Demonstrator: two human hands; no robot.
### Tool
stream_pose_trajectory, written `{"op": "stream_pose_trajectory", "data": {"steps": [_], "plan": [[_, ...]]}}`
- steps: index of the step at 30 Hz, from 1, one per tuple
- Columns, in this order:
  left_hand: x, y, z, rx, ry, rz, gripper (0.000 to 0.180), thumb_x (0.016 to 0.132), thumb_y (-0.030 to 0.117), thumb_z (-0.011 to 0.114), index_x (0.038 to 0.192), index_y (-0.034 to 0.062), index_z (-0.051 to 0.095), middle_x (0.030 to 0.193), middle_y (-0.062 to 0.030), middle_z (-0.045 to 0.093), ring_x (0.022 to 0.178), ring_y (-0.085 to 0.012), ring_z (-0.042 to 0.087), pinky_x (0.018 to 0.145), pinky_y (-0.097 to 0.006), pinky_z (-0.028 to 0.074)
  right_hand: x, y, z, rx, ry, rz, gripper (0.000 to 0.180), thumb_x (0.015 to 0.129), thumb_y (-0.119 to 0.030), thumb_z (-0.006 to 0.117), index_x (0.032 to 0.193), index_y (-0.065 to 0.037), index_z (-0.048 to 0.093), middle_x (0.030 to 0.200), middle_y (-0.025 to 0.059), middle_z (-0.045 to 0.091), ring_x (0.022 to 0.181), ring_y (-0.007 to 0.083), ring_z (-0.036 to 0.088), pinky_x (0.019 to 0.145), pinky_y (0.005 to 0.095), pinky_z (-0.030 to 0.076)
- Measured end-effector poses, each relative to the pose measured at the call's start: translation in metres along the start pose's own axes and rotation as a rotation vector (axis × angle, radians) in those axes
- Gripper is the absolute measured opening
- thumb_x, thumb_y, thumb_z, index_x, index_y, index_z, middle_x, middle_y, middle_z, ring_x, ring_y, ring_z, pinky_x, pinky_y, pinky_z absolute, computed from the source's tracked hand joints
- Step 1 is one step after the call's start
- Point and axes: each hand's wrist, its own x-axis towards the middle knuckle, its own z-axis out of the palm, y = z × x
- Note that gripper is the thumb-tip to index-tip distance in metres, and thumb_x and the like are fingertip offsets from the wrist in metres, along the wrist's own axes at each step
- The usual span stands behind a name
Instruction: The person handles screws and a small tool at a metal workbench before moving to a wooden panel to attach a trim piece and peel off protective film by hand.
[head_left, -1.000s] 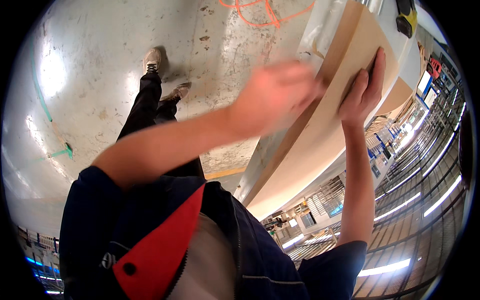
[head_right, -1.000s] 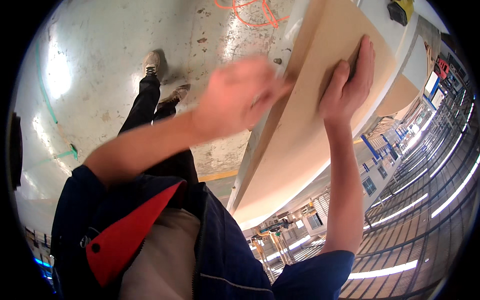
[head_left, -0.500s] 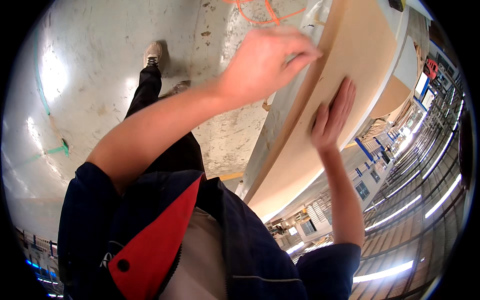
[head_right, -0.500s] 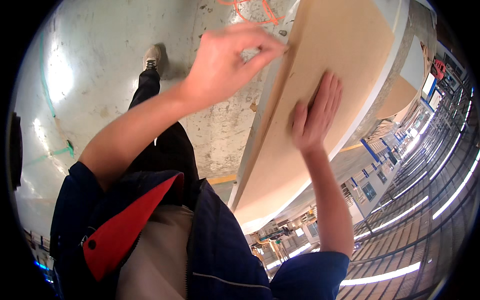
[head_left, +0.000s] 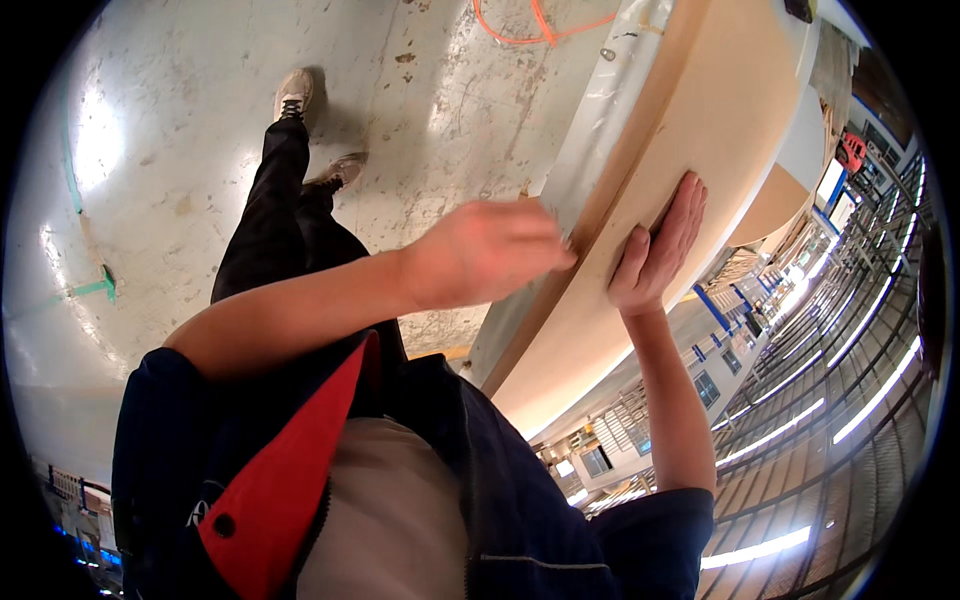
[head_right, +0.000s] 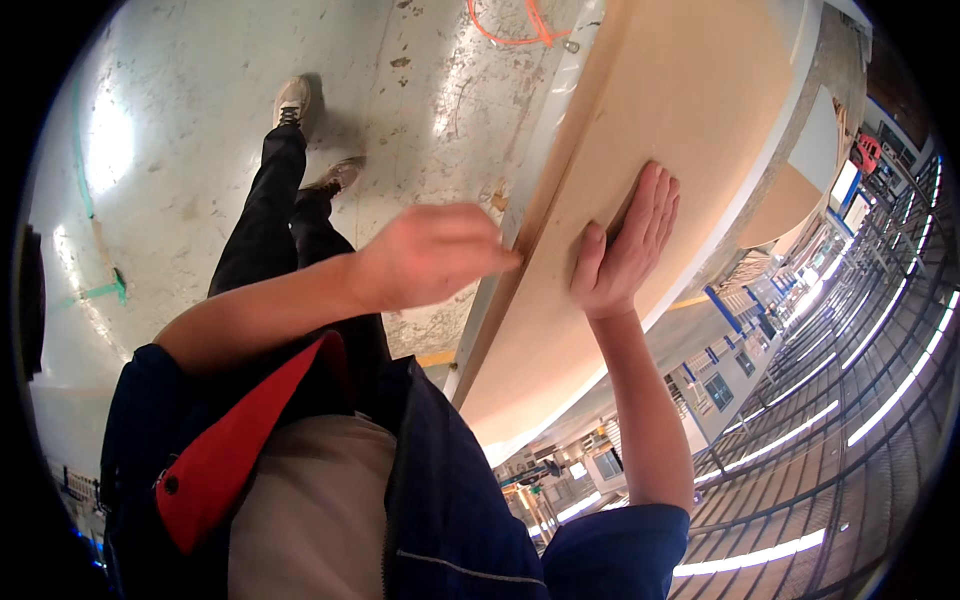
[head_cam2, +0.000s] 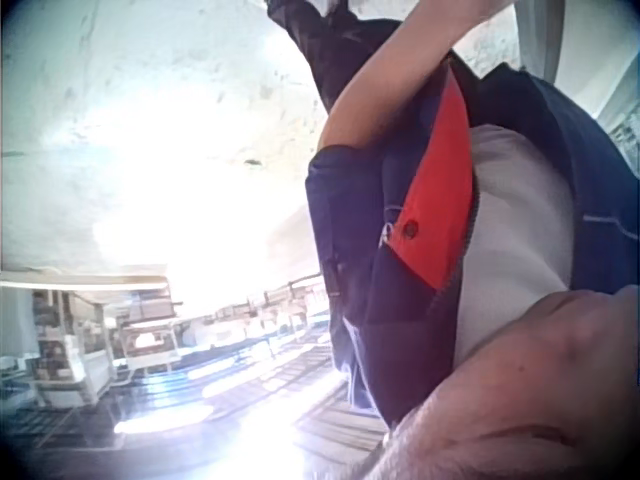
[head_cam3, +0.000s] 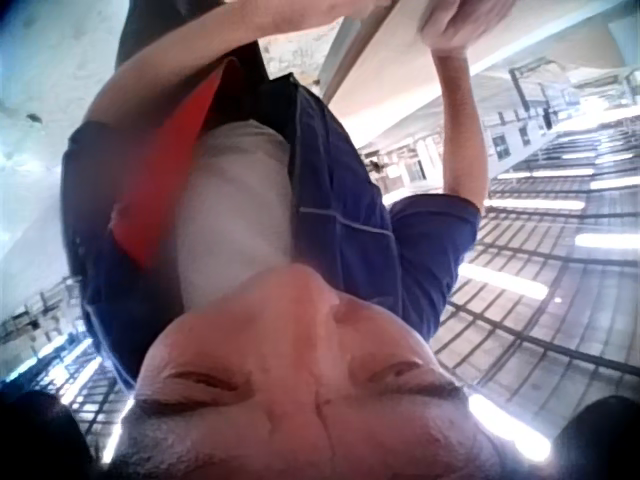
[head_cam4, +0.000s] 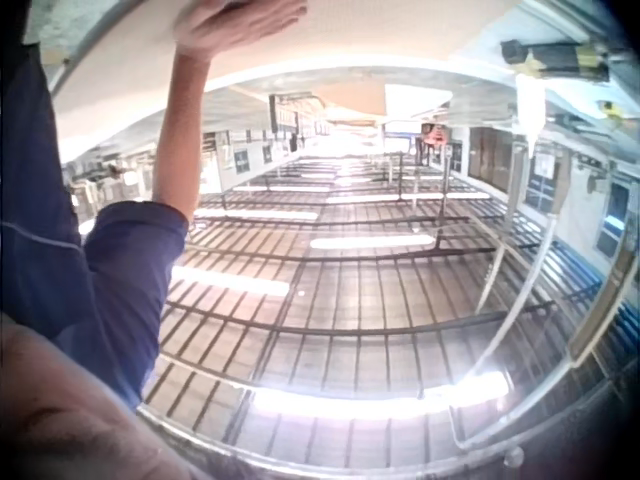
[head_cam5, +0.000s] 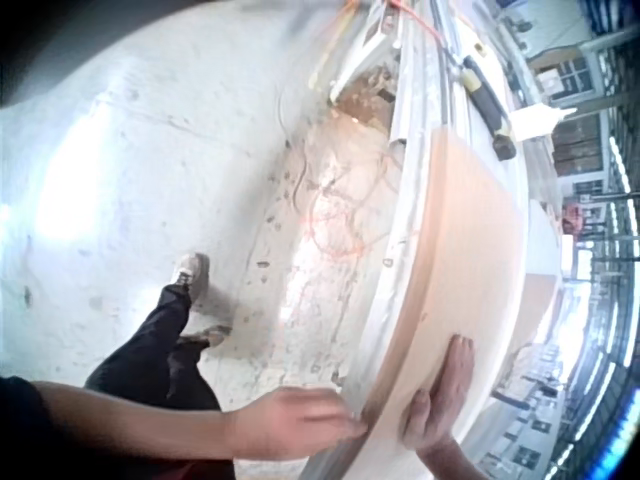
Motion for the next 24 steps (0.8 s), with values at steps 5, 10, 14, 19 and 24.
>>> {"op": "stream_pose_trajectory", "data": {"steps": [5, 10, 14, 19, 24], "plan": [[0.095, -0.027, -0.031, 0.037, 0.282, -0.083, 0.010, 0.091, 0.001, 0.073, 0.100, 0.0040, 0.076, 0.098, -0.0121, 0.074, 0.089, -0.0305, 0.074, 0.076, -0.038, 0.061, 0.003, -0.002, 0.006, 0.014, 0.014, -0.015, 0.081, 0.106, -0.045, 0.044, 0.161, 0.014, 0.034, 0.165, 0.0326, 0.040, 0.154, 0.0536, 0.034, 0.129, 0.0594, 0.021], [0.069, -0.016, -0.008, 0.134, 0.258, -0.042, 0.010, 0.092, 0.003, 0.071, 0.101, 0.0038, 0.076, 0.093, -0.0121, 0.071, 0.087, -0.0304, 0.072, 0.071, -0.038, 0.060, 0.004, -0.005, 0.003, 0.013, 0.015, -0.017, 0.079, 0.105, -0.042, 0.044, 0.161, 0.014, 0.034, 0.164, 0.0318, 0.041, 0.153, 0.0535, 0.035, 0.129, 0.0592, 0.022], [-0.045, 0.017, 0.018, -0.058, -0.077, -0.003, 0.014, 0.088, 0.003, 0.073, 0.102, 0.0045, 0.077, 0.093, -0.0082, 0.066, 0.087, -0.0283, 0.070, 0.069, -0.039, 0.060, 0.004, -0.006, 0.003, 0.004, 0.025, -0.013, 0.079, 0.105, -0.042, 0.044, 0.161, 0.013, 0.034, 0.164, 0.0318, 0.042, 0.153, 0.0529, 0.036, 0.129, 0.0591, 0.022], [-0.006, 0.008, 0.001, 0.108, 0.158, -0.098, 0.011, 0.089, 0.003, 0.078, 0.100, 0.0071, 0.077, 0.090, -0.0089, 0.069, 0.082, -0.0265, 0.072, 0.071, -0.038, 0.061, 0.001, -0.002, 0.003, 0.012, 0.032, -0.037, 0.078, 0.106, -0.042, 0.044, 0.161, 0.012, 0.034, 0.165, 0.0303, 0.042, 0.153, 0.0523, 0.036, 0.129, 0.0587, 0.022], [0.077, -0.022, -0.011, 0.092, 0.314, 0.003, 0.010, 0.090, 0.004, 0.077, 0.100, 0.0063, 0.076, 0.091, -0.0093, 0.072, 0.081, -0.0283, 0.072, 0.071, -0.038, 0.060, 0.001, -0.001, 0.006, 0.016, 0.048, -0.034, 0.076, 0.107, -0.041, 0.044, 0.161, 0.011, 0.035, 0.165, 0.0287, 0.043, 0.153, 0.0508, 0.037, 0.129, 0.0587, 0.023]]}}
